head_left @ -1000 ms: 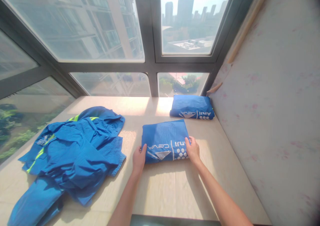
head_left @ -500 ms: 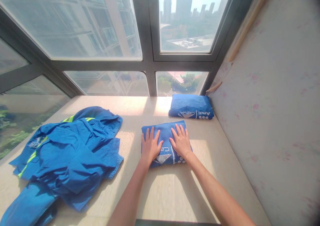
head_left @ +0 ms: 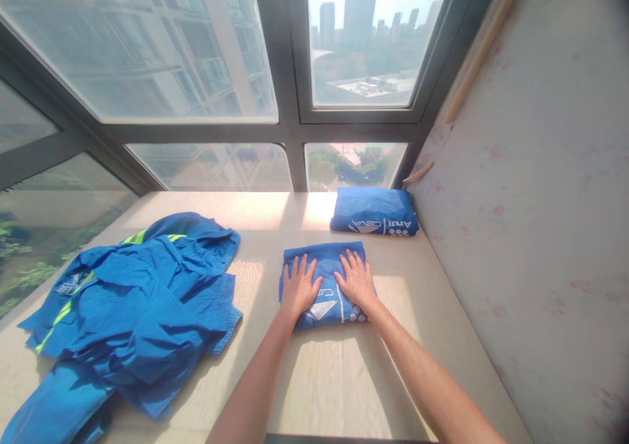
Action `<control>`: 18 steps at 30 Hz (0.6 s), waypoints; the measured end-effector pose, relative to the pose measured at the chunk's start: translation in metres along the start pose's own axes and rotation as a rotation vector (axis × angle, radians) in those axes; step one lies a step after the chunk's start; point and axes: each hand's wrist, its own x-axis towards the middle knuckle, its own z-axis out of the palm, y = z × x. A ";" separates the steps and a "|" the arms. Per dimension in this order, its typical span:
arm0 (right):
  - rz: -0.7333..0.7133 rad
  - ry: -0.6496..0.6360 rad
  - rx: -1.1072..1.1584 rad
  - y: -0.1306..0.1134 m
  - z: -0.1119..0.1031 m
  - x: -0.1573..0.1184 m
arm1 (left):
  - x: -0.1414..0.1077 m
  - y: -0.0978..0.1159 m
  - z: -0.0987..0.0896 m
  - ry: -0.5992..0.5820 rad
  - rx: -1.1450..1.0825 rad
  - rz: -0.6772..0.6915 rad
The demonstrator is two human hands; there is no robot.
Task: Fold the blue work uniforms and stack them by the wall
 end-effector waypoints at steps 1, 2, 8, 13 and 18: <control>-0.005 0.003 -0.001 0.001 0.001 -0.003 | -0.003 0.002 0.000 0.003 0.000 0.001; -0.011 0.005 -0.002 0.002 0.001 -0.007 | -0.006 0.004 0.000 0.008 -0.002 0.003; -0.015 0.041 0.034 0.011 -0.007 -0.041 | -0.034 0.028 -0.005 0.035 -0.038 -0.005; 0.133 0.178 0.176 0.041 -0.012 -0.091 | -0.083 0.019 -0.011 0.162 -0.250 -0.298; 0.469 0.118 0.489 0.069 -0.008 -0.153 | -0.128 -0.008 -0.013 -0.063 -0.751 -0.689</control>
